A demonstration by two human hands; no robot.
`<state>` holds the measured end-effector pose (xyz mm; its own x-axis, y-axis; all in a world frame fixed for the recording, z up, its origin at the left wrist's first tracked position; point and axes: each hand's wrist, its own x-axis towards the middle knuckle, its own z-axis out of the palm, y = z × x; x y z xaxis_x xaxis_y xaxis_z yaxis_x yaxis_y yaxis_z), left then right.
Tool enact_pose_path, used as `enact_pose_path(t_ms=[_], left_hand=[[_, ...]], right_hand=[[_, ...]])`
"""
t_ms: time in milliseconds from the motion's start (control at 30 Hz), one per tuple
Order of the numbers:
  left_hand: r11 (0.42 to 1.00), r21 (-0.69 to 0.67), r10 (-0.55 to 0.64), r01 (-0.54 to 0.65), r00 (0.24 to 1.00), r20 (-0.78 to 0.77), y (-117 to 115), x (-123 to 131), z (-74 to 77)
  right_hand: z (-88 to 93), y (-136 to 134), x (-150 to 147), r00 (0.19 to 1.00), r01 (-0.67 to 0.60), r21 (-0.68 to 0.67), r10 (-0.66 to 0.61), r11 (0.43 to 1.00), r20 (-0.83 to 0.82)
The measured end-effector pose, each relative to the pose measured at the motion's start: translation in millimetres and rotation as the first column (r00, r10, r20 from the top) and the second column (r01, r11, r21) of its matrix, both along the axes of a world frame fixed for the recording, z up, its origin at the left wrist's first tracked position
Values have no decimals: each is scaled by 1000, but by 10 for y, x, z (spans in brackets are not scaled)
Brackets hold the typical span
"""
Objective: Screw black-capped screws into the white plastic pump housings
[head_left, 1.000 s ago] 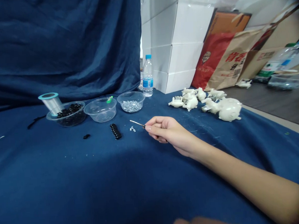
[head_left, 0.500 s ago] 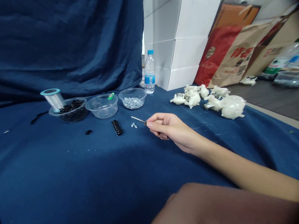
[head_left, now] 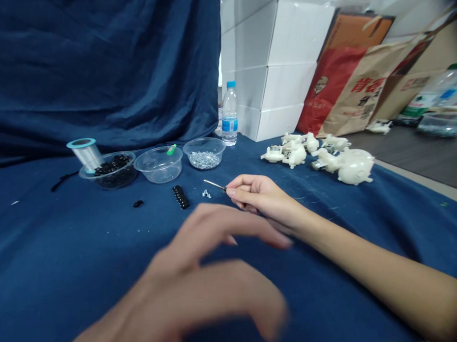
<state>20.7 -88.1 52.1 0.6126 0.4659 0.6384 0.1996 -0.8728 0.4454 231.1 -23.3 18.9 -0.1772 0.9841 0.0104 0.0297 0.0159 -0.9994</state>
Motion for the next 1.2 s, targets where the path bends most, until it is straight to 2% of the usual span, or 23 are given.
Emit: enact_pose_path(t_ms=[67,167,200,233,267,333,400,467,533,633,733,867,1033,1200], left_hand=[[998,35,45,-45,999,12,230,-111,-7],[952,68,293,-298,953,76,664,-438,-158],[919,50,388,-391,919,74,798,-573,-223],[829,-7,559,-560,827,55,916,-708,-285],[772,-37,636,-635,771,44,1016,-836,-341],[695,-80,718,-715,695,29,1162,-1043,-431],[658,-115,746,-744,665,-36,1251,-1163,-498],[646,-116,747,-755,656,-112,1302,-1202,-554],[667,-90,718,-740,670,-185,1332,-1190,-601],[730,-53,643,-681,712,-282,1349,-1150,-644],[764,-40,600,-644,732,-322,1344,-1137,-648],[769,-34,605,-638,745,-281,1319,-1139,-635],[734,-40,671,-678,732,-115,1245,-1111,-631],[721,-117,688,-683,725,1,1194,-1080,-617]], right_hand=[[6,-1,5,1000,11,2,-11,1000,8],[12,-10,11,1000,12,-13,-12,1000,6],[11,-12,13,1000,11,-20,-11,1000,3],[9,-12,16,1000,11,-24,-11,1000,3],[5,-11,18,1000,12,-24,-12,1000,5],[-4,-6,24,1000,13,-25,-12,1000,14],[-12,1,28,1000,8,-22,-7,1000,23],[-14,6,31,1000,2,-21,-1,1000,27],[-12,7,31,999,5,-20,-4,1000,32],[-3,2,26,999,21,-22,-20,1000,43],[8,-8,14,999,23,-17,-22,1000,49],[21,-20,-4,997,28,-13,-27,1000,68],[23,-21,2,996,16,-14,-15,1000,84],[12,-16,10,996,14,-11,-13,1000,87]])
